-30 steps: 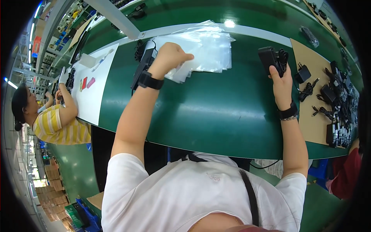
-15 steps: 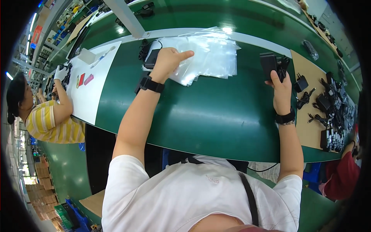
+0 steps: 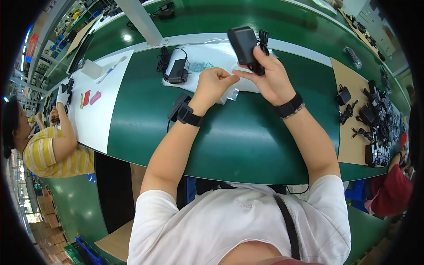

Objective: The person packages power adapters by hand, winding the cord around each adapter, placing it into a plastic bag, and setting the bagged item aside. This process is repeated for multiple units.

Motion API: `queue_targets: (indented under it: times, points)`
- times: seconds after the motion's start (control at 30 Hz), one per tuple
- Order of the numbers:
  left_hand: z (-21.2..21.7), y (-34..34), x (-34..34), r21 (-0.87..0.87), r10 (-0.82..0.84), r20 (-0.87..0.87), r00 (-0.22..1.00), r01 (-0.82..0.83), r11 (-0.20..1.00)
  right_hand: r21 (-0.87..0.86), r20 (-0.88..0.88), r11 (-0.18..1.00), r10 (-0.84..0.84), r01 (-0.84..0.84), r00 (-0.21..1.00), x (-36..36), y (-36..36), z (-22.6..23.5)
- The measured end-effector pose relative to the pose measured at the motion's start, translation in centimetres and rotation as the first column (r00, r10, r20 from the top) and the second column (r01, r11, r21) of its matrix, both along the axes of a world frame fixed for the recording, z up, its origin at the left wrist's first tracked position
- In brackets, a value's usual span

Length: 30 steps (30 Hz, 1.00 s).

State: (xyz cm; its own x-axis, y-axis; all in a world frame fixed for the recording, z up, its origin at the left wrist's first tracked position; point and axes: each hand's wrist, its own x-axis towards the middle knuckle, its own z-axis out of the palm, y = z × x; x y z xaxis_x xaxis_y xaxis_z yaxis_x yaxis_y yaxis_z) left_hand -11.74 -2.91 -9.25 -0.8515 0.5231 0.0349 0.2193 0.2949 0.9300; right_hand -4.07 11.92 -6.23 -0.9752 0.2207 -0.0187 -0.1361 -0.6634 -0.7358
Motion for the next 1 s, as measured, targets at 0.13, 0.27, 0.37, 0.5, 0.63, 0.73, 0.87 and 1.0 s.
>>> queue_targets:
  times: [0.13,0.27,0.37,0.5,0.63,0.73,0.87,1.0]
  points:
    - [0.7,-0.7,0.1,-0.063,-0.039,-0.134,0.99,0.031,0.998,0.105,0.05,0.991,-0.093,0.087,0.994,-1.7,-0.1,-1.3]
    - [0.3,-0.7,-0.6,0.048,0.163,-0.099,0.982,-0.159,0.986,0.309,-0.015,0.924,-0.231,0.224,0.973,-2.2,0.3,-3.2]
    - [0.1,-0.9,-1.1,0.18,0.251,-0.121,0.96,-0.228,0.957,0.681,-0.054,0.688,-0.296,0.252,0.954,-1.0,-0.2,-2.8]
    - [0.2,-0.8,-1.1,0.483,0.244,-0.005,0.97,-0.211,0.849,0.965,-0.259,-0.063,-0.072,0.255,0.963,0.6,-1.7,-1.3]
    - [2.1,-0.6,0.5,0.422,0.229,-0.214,0.95,-0.122,0.898,0.925,-0.31,-0.218,0.039,0.311,0.95,1.0,-2.0,-2.1]
    - [2.5,-1.0,0.8,0.4,0.211,-0.311,0.927,-0.073,0.914,0.912,-0.325,-0.231,0.096,0.339,0.941,1.1,-1.8,-1.7]
    - [3.6,-1.6,1.7,0.323,0.093,-0.381,0.92,0.038,0.946,0.902,-0.334,-0.257,0.094,0.347,0.938,1.3,-0.8,-0.9]
    - [3.3,-1.0,3.1,0.242,-0.009,-0.591,0.806,0.189,0.952,0.91,-0.261,-0.327,0.025,0.255,0.965,1.5,-0.5,-0.9]
